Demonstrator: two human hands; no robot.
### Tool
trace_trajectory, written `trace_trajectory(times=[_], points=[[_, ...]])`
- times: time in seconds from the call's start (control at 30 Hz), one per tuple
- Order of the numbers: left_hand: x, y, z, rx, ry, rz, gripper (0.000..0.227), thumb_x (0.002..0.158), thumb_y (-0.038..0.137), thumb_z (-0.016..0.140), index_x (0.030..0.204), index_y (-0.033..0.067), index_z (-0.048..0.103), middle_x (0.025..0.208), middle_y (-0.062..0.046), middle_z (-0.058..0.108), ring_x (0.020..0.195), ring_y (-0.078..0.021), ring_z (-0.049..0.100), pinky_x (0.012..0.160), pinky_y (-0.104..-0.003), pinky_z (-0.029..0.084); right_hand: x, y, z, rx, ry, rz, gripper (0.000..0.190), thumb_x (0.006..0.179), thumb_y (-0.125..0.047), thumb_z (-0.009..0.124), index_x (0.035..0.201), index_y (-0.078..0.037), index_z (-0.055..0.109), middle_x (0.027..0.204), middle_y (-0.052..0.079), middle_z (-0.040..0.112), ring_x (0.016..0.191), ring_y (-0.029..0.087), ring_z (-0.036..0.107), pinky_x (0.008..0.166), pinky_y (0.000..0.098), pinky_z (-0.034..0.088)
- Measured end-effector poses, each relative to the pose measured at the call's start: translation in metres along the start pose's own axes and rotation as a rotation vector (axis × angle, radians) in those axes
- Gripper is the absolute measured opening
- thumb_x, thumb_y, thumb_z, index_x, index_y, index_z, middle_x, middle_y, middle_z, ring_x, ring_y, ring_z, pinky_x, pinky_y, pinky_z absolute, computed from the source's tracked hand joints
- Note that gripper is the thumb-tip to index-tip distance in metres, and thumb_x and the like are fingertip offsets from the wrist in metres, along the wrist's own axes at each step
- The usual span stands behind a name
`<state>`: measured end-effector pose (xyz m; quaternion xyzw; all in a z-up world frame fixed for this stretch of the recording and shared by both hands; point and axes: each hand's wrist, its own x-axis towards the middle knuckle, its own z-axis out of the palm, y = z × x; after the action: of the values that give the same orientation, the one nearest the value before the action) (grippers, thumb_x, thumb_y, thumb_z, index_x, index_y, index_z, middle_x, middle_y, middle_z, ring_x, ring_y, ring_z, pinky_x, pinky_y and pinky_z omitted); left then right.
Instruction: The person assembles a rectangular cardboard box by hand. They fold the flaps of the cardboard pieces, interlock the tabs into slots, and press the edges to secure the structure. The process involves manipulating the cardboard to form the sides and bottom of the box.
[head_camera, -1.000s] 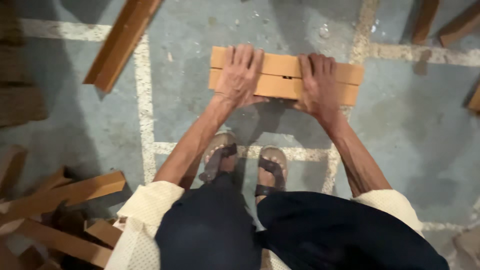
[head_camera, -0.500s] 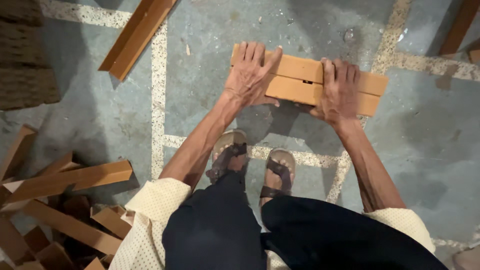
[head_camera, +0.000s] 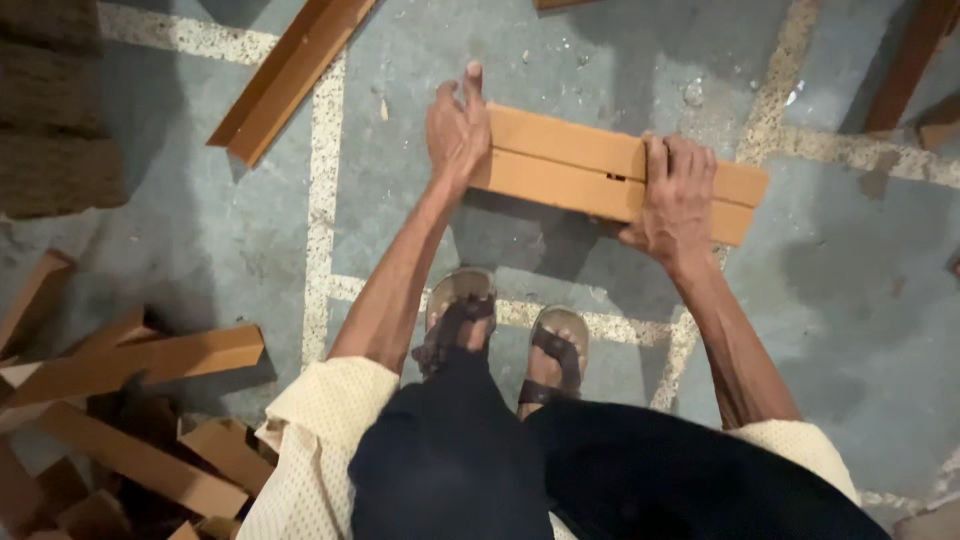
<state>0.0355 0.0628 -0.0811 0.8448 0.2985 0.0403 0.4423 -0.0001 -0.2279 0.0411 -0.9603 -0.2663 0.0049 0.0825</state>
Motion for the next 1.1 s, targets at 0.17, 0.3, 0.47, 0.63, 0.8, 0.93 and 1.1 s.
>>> trace_trajectory(times=[0.17, 0.3, 0.47, 0.63, 0.8, 0.93, 1.1], points=[[-0.006, 0.011, -0.006, -0.026, 0.063, -0.118, 0.069, 0.101, 0.060, 0.034, 0.098, 0.0025, 0.072, 0.092, -0.024, 0.073, 0.094, -0.0491, 0.066, 0.083, -0.056, 0.049, 0.008, 0.001, 0.005, 0.015, 0.025, -0.011, 0.113, 0.063, -0.059, 0.098, 0.143, 0.000, 0.044, 0.131, 0.021, 0.046, 0.123, 0.040, 0.046, 0.111, 0.0564, 0.034], [-0.003, 0.007, -0.003, -0.005, 0.094, -0.138, 0.061, 0.104, 0.050, 0.036, 0.096, 0.0002, 0.070, 0.092, -0.027, 0.072, 0.095, -0.0503, 0.064, 0.084, -0.057, 0.047, 0.008, 0.000, 0.007, -0.009, 0.026, -0.005, 0.114, 0.059, -0.060, 0.097, 0.142, 0.000, 0.045, 0.129, 0.020, 0.045, 0.123, 0.040, 0.046, 0.111, 0.0574, 0.034], [-0.003, -0.007, 0.003, -0.061, 0.093, -0.167, 0.049, 0.103, 0.038, 0.042, 0.093, -0.0010, 0.070, 0.094, -0.026, 0.073, 0.095, -0.0473, 0.068, 0.086, -0.054, 0.050, 0.003, 0.004, 0.010, -0.009, 0.000, -0.003, 0.115, 0.062, -0.059, 0.098, 0.145, 0.000, 0.044, 0.132, 0.021, 0.045, 0.123, 0.039, 0.045, 0.111, 0.0563, 0.035], [0.001, -0.012, 0.008, -0.050, 0.094, -0.273, 0.045, 0.100, 0.034, 0.045, 0.095, 0.0001, 0.074, 0.102, -0.025, 0.073, 0.102, -0.0476, 0.067, 0.091, -0.052, 0.050, 0.003, 0.006, 0.014, -0.057, -0.034, 0.005, 0.116, 0.060, -0.056, 0.097, 0.147, -0.002, 0.043, 0.131, 0.020, 0.044, 0.126, 0.038, 0.045, 0.112, 0.0557, 0.035], [0.005, -0.009, 0.008, 0.004, 0.070, -0.369, 0.046, 0.100, 0.036, 0.045, 0.098, 0.0015, 0.076, 0.108, -0.025, 0.073, 0.108, -0.0469, 0.066, 0.096, -0.052, 0.048, 0.004, 0.005, 0.013, -0.041, 0.013, -0.021, 0.115, 0.068, -0.072, 0.092, 0.144, -0.001, 0.043, 0.128, 0.020, 0.043, 0.124, 0.039, 0.044, 0.112, 0.0572, 0.034], [0.005, -0.008, 0.007, 0.003, 0.047, -0.421, 0.046, 0.099, 0.036, 0.045, 0.100, 0.0023, 0.076, 0.109, -0.025, 0.073, 0.110, -0.0467, 0.065, 0.097, -0.051, 0.048, 0.003, 0.005, 0.013, -0.052, 0.015, -0.024, 0.115, 0.071, -0.075, 0.090, 0.145, 0.000, 0.043, 0.130, 0.020, 0.043, 0.124, 0.038, 0.044, 0.111, 0.0562, 0.035], [0.010, -0.014, 0.010, 0.021, 0.034, -0.420, 0.046, 0.100, 0.036, 0.045, 0.102, 0.0021, 0.076, 0.111, -0.025, 0.072, 0.112, -0.0472, 0.064, 0.099, -0.052, 0.047, 0.003, 0.004, 0.012, -0.035, 0.005, -0.019, 0.117, 0.068, -0.073, 0.091, 0.145, 0.001, 0.043, 0.128, 0.020, 0.043, 0.122, 0.038, 0.044, 0.110, 0.0564, 0.034]])
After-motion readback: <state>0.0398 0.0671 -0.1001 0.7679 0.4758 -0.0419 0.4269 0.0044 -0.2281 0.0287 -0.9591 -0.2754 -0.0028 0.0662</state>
